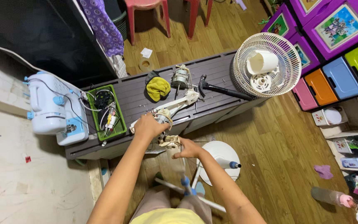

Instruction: The person repairs an electric fan at a table. They hold the white fan housing, use a screwdriver to remove and reattach screws, separate the housing halves, handle the fan motor and base, and work on the reassembled unit with the screwdriver.

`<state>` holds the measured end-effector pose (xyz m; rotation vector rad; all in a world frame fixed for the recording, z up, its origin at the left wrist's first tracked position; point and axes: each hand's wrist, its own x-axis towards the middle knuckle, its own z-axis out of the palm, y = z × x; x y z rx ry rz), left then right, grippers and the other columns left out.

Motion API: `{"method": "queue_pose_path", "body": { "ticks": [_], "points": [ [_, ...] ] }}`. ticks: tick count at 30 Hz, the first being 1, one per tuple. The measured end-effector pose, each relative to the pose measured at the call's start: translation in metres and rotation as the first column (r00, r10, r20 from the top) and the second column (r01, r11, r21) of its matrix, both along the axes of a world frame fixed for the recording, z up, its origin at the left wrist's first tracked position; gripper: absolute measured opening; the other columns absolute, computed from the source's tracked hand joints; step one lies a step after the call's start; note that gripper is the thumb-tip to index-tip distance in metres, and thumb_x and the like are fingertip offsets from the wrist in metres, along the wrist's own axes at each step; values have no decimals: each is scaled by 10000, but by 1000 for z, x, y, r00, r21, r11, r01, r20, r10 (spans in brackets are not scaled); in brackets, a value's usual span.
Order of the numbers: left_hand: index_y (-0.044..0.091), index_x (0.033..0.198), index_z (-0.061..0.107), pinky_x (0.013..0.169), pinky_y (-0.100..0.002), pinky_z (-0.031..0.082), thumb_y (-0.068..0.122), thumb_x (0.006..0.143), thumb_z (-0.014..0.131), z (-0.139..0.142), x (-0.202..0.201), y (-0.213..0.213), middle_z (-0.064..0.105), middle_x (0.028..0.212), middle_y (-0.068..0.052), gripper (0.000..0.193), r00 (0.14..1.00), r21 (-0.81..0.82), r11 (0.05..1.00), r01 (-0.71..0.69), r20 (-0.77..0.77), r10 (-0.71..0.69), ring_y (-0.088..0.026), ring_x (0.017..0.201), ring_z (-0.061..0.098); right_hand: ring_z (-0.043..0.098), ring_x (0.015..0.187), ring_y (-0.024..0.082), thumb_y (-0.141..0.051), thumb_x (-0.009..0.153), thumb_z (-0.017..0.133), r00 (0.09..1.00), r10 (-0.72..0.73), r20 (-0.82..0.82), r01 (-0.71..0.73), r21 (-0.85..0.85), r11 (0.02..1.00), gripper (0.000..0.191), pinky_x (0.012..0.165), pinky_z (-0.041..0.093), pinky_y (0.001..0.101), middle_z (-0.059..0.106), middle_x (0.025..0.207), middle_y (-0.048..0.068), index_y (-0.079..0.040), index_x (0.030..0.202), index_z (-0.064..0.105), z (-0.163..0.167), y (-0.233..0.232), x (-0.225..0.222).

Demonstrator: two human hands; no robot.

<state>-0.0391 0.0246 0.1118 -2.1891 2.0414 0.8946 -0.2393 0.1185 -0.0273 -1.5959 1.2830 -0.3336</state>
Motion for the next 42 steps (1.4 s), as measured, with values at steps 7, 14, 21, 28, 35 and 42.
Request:
{"method": "queue_pose_path", "body": {
  "ticks": [7, 14, 21, 28, 35, 42],
  "points": [
    [14, 1193, 700, 945, -441, 565, 637, 617, 816, -25, -3, -52, 709, 1179, -230, 857, 997, 39, 997, 70, 8, -70, -369, 1115, 694, 622, 1222, 229, -334, 610, 901, 993, -97, 69, 92, 70, 993, 949, 1067, 462, 358, 665, 1337, 104, -122, 1443, 499, -27, -30, 10],
    [8, 1304, 607, 960, -450, 544, 626, 639, 807, -33, 19, -59, 655, 1254, -233, 930, 995, -22, 995, 101, -10, -101, -376, 1142, 666, 628, 1216, 206, -262, 633, 885, 964, -149, 220, 137, 72, 988, 877, 1071, 468, 340, 679, 1327, 89, -92, 1418, 532, -36, -44, 27],
    [0, 1286, 591, 953, -468, 538, 602, 652, 802, -13, 22, -22, 624, 1253, -216, 900, 975, -93, 975, 203, -74, -210, -390, 1145, 646, 716, 1101, 221, -328, 671, 892, 943, -296, 153, 303, -25, 953, 742, 987, 533, 355, 754, 1192, 85, -114, 1320, 605, -2, 0, 39],
    [15, 1222, 561, 887, -488, 538, 506, 620, 855, 26, -10, 53, 600, 1190, -191, 831, 895, -253, 898, 360, -180, -409, -385, 1120, 619, 699, 991, 340, -394, 609, 918, 910, -403, -102, 389, -132, 912, 847, 856, 543, 427, 741, 1061, 120, -162, 1343, 564, 45, 68, 11],
    [-12, 1242, 538, 827, -486, 546, 437, 592, 882, 54, -86, 157, 564, 1148, -166, 861, 823, -366, 801, 474, -140, -551, -373, 1104, 593, 715, 918, 336, -362, 617, 903, 884, -464, -53, 428, -305, 851, 649, 788, 568, 434, 746, 980, 120, -119, 1171, 668, 51, 155, -63],
    [-20, 1301, 498, 834, -468, 541, 417, 547, 912, 60, -161, 231, 551, 1211, -178, 965, 758, -446, 709, 545, -98, -645, -372, 1103, 576, 718, 947, 342, -343, 680, 917, 831, -556, -33, 528, -269, 805, 567, 812, 573, 430, 719, 1022, 149, -84, 1125, 680, 37, 225, -132]
  ]
}}
